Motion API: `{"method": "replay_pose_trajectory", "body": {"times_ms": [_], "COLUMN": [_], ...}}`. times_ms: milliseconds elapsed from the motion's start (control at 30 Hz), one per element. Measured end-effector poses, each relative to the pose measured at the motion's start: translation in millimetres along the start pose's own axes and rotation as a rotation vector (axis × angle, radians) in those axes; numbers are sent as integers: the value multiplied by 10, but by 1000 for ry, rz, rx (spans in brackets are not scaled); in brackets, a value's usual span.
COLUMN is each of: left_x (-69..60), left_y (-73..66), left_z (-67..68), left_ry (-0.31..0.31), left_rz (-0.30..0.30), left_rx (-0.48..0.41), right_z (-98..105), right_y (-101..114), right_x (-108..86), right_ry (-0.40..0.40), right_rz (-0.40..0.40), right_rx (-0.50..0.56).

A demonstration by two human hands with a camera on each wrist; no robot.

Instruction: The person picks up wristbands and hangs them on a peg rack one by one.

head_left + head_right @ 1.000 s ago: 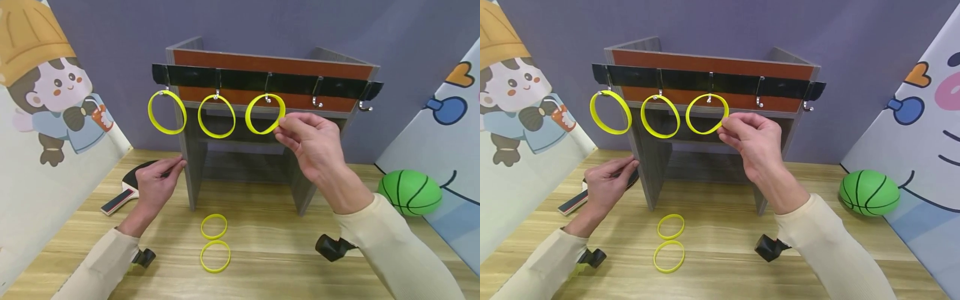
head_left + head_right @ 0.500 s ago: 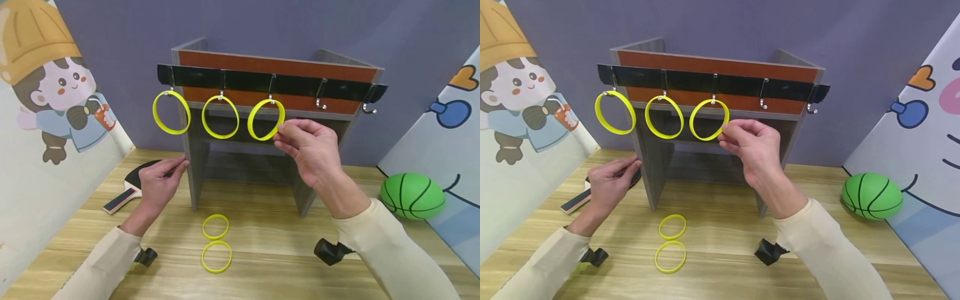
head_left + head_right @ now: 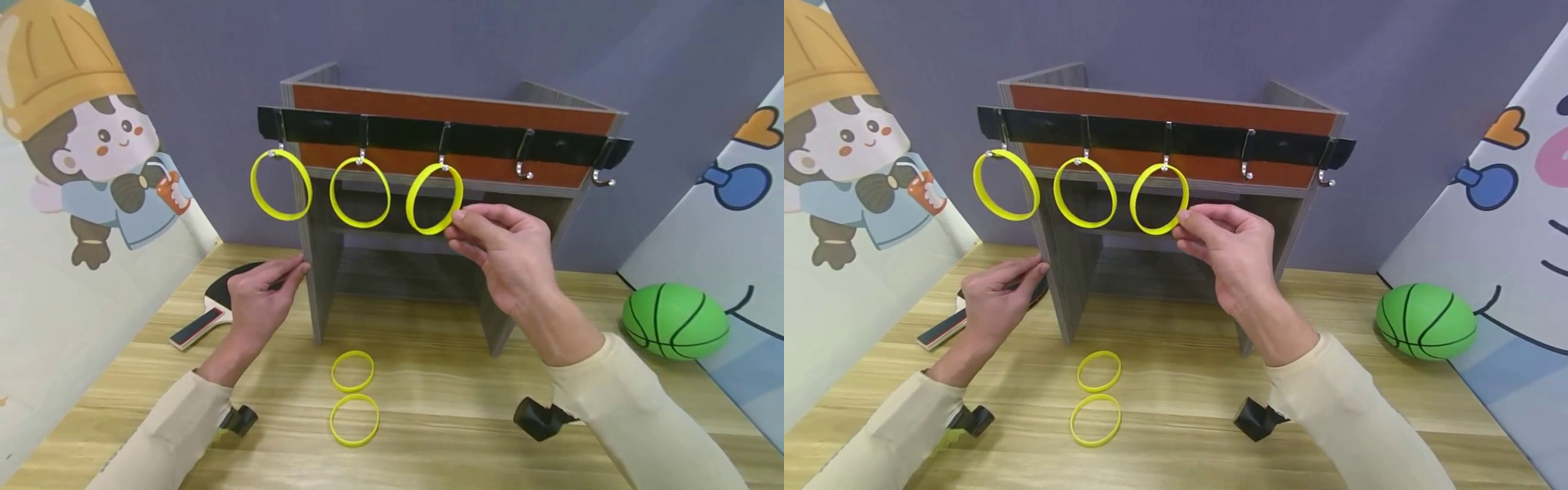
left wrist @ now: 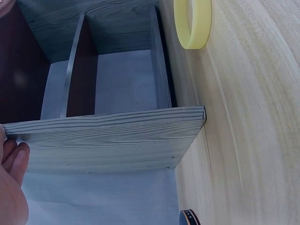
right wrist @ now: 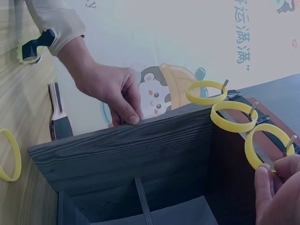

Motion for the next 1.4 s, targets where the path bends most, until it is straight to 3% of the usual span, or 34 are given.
{"method": "replay_pose_trajectory", "body": {"times_ms": [533, 733, 1133, 1400], "left_x": [-18, -24, -17, -22], "left_y": [-1, 6, -10, 0], "left_z": [-2, -4, 9, 10], "left_ry": [-24, -17, -23, -30], "left_rz": [-10, 0, -6, 0], "left_rx": [-5, 0, -10, -22], "right_z": [-94, -181, -306, -387], "right_y": [-51, -110, -344, -630], "right_x": [-209, -336, -517, -638], "right_ry": [105, 161, 282, 347], "right_rz": [16, 1, -50, -127], "right_rx": [14, -46, -128, -168]}}
Point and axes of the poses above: each hand's wrist, its own x-axis towards the middle knuckle, its own z-axis out of the back of the hand, y = z × x, the point moved 8 cm from there along x, towards the middle knuckle, and after that the axes turned 5 degrees about -x, right-handed, at the moved point
